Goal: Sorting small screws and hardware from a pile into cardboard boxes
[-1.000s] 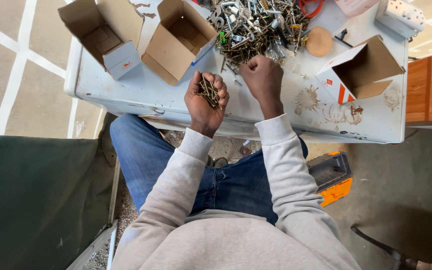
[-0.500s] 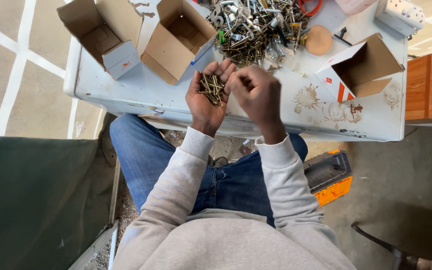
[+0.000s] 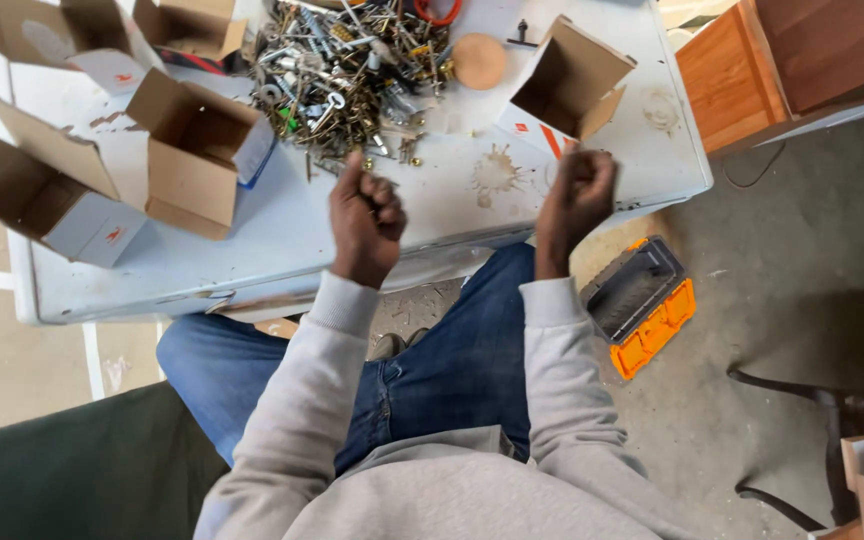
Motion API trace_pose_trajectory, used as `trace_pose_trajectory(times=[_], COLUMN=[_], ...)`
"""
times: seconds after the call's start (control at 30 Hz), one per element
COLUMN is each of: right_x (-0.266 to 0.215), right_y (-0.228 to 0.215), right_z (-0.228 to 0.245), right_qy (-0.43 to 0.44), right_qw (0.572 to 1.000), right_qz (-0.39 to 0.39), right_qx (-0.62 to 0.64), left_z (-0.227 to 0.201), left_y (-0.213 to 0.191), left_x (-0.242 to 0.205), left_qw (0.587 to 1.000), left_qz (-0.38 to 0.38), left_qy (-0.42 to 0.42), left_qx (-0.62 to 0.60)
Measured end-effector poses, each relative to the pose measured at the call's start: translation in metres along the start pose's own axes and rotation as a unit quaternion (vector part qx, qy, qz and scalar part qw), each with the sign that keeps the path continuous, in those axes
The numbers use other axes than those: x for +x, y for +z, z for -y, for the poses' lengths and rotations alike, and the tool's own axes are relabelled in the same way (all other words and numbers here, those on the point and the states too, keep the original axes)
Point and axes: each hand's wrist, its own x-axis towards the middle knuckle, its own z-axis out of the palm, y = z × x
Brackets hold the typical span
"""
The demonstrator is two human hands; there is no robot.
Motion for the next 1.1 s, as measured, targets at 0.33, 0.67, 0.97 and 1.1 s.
trace_pose_trajectory(times=[0.33,0.67,0.97,1.1], right_x=[0.067,0.059,0.053,0.050], right_y=[0.003,-0.024,-0.029,-0.029], right_z=[-0.013,0.006,0.020,0.022], right_qy=[-0.013,0.026,0.029,0.024], right_qw=[0.984,0.984,0.988,0.990], right_qz=[0.083,0.133,0.130,0.116], right_qx=[-0.157,-0.112,-0.073,-0.076], left_z=[0.118,0.119,0.095,0.074], left_y=[0.165,0.192,0.198,0.224], left_x=[0.075,0.121,0.102,0.050], left_qw=[0.932,0.533,0.509,0.554], left_qz=[0.128,0.194,0.150,0.182], left_qy=[0.034,0.101,0.005,-0.021], left_qx=[0.337,0.818,0.848,0.812])
